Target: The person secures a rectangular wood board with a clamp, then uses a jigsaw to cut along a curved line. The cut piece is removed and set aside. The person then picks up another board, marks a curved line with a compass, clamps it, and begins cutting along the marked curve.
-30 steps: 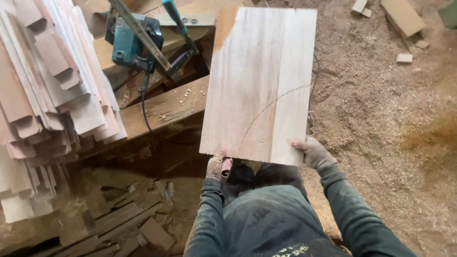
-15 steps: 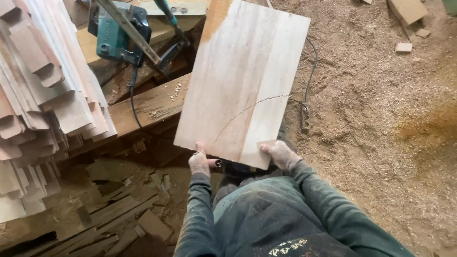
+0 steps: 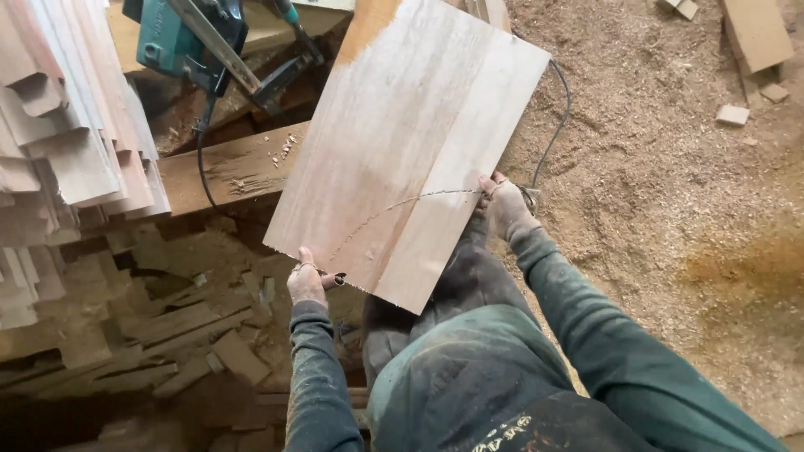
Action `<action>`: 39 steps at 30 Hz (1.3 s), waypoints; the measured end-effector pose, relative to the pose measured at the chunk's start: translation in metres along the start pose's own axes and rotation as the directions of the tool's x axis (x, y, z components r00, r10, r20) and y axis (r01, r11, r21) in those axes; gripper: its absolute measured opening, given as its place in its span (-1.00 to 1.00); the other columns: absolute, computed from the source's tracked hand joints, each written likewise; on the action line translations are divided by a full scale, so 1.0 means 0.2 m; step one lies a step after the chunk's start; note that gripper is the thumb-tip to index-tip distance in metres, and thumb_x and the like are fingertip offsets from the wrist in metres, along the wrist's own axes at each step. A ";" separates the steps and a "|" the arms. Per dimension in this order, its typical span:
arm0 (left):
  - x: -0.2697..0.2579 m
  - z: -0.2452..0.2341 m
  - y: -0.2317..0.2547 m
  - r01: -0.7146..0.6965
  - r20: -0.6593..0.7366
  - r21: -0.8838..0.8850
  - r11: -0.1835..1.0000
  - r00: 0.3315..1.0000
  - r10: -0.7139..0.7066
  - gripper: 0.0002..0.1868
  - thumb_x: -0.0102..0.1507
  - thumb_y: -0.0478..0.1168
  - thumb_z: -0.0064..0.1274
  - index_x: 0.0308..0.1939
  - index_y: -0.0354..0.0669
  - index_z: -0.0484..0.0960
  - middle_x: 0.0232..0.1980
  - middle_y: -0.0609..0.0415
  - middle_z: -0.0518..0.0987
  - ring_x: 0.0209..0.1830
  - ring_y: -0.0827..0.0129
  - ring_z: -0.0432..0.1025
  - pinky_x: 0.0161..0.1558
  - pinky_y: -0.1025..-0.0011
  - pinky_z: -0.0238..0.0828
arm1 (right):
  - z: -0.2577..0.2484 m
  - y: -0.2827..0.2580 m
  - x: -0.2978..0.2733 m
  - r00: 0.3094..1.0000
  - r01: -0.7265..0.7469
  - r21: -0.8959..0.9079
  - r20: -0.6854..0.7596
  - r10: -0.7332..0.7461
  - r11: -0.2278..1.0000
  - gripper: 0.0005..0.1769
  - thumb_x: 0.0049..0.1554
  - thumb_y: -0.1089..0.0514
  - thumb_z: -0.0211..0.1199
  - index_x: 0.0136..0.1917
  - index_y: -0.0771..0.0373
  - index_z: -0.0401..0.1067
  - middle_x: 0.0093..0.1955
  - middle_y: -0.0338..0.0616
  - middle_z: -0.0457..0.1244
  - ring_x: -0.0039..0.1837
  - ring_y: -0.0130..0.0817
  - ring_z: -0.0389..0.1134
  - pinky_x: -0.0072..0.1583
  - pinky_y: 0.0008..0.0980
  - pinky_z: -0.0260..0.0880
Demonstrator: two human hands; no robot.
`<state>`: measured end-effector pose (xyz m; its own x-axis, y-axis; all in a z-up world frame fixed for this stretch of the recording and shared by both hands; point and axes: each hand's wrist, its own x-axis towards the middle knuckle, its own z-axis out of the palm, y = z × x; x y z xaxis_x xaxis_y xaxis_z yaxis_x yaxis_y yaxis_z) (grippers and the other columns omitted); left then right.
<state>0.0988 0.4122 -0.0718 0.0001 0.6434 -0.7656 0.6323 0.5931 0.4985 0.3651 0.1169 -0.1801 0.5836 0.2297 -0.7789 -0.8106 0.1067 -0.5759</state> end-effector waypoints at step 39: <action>0.33 -0.49 0.21 0.044 0.045 0.043 0.998 0.998 -0.046 -0.32 0.43 0.30 -0.08 0.30 -0.21 0.53 0.05 -0.21 0.66 -0.19 0.15 0.64 -0.09 0.36 0.61 | 0.01 -0.17 0.19 0.991 0.099 0.279 -0.110 -0.071 0.955 -0.54 0.16 -0.18 0.35 0.15 0.17 0.54 0.13 -0.03 0.46 0.23 -0.01 0.50 0.40 0.16 0.42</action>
<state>0.0496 0.5266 -0.0607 0.0062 0.5931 -0.8051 0.6647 0.5990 0.4464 0.4144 0.1236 -0.1897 0.6413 0.1135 -0.7589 -0.7301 0.3944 -0.5580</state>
